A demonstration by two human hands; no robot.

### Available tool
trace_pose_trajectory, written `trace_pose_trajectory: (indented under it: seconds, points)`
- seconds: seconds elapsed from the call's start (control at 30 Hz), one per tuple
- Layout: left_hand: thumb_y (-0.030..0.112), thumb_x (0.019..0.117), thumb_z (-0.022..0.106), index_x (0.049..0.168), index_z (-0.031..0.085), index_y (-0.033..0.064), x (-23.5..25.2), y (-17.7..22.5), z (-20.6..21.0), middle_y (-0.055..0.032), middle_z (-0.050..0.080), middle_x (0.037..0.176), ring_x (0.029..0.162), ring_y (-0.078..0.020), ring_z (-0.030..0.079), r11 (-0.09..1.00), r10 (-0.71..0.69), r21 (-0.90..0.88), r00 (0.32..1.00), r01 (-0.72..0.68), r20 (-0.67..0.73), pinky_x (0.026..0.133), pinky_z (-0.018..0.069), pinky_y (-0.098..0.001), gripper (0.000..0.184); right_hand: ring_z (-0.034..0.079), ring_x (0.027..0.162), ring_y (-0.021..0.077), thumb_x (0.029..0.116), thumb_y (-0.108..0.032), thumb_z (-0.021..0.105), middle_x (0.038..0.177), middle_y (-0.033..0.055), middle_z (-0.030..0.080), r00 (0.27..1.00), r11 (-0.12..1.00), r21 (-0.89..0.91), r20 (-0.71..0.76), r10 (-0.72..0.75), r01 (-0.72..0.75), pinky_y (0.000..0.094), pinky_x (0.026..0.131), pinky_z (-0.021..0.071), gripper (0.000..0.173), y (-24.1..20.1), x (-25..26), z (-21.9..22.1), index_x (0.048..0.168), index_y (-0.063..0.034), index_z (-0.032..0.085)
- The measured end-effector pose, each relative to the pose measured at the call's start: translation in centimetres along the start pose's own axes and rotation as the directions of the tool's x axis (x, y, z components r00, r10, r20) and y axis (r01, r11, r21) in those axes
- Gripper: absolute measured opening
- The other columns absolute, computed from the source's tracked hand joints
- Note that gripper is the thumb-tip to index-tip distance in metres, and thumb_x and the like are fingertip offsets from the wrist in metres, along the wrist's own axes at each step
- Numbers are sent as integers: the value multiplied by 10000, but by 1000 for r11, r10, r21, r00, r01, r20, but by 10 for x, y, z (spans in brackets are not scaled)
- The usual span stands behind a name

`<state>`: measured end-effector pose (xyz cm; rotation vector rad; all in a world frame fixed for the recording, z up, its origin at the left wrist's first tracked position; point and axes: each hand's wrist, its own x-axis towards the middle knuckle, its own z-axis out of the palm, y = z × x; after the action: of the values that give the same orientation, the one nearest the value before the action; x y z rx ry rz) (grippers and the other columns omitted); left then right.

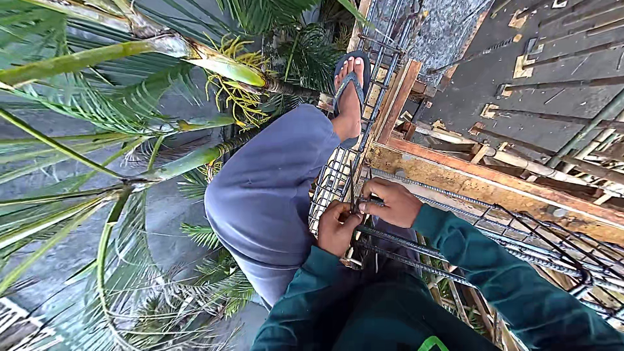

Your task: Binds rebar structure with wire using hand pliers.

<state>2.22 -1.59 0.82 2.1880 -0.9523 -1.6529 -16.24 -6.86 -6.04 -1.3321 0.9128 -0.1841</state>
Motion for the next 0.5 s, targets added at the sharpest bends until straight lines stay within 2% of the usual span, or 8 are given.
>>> trace_pose_trajectory:
  seconds: [0.07,0.17,0.23,0.3,0.33,0.4,0.5]
  points:
    - [31,868,693,906,710,5,1,1,-2,-72,641,935,777,-111,616,999,-37,-27,999,35,-38,709,541,-281,49,654,930,214,947,-290,703,1031,72,660,999,999,-33,-29,-35,34,475,809,564,207,-1,1,3,940,-83,694]
    - [22,861,676,886,702,13,3,2,0,-74,632,948,772,-116,612,1000,-12,17,999,12,-31,704,543,-282,38,642,915,207,940,-240,695,1018,67,645,997,997,-49,-23,-68,66,461,793,563,170,-1,4,6,874,-84,686]
    - [51,901,685,964,698,-7,9,4,-5,-101,633,1003,816,-140,630,998,-29,51,997,26,64,751,564,-314,86,631,943,218,943,-233,680,1009,75,639,997,997,-30,-19,-71,71,456,823,553,174,2,7,6,871,-75,688]
    - [44,933,700,1074,690,-30,11,4,-15,-145,630,1116,914,-181,657,996,-73,56,980,64,186,838,587,-355,159,620,916,219,940,-222,683,986,78,627,998,998,1,-21,-62,62,450,793,548,171,5,8,8,853,-75,685]
    - [22,924,706,1114,684,-32,12,3,-18,-159,622,1160,933,-193,669,995,-84,62,973,73,214,850,597,-361,199,615,904,215,933,-215,687,978,76,620,998,998,18,-24,-59,59,444,778,546,168,6,9,9,837,-77,683]
    - [-9,901,724,1215,659,-32,13,4,-17,-186,618,1233,959,-214,704,988,-105,131,971,78,216,867,622,-373,321,617,902,214,918,-205,706,972,78,625,997,997,45,-34,-67,68,440,780,546,167,9,15,8,821,-70,685]
    - [38,929,704,1290,642,-35,3,4,-7,-184,686,1147,936,-219,725,948,-47,317,990,3,131,856,623,-382,373,617,909,205,900,-188,718,963,75,633,996,996,56,-41,-73,76,426,799,541,162,10,14,8,799,-69,676]
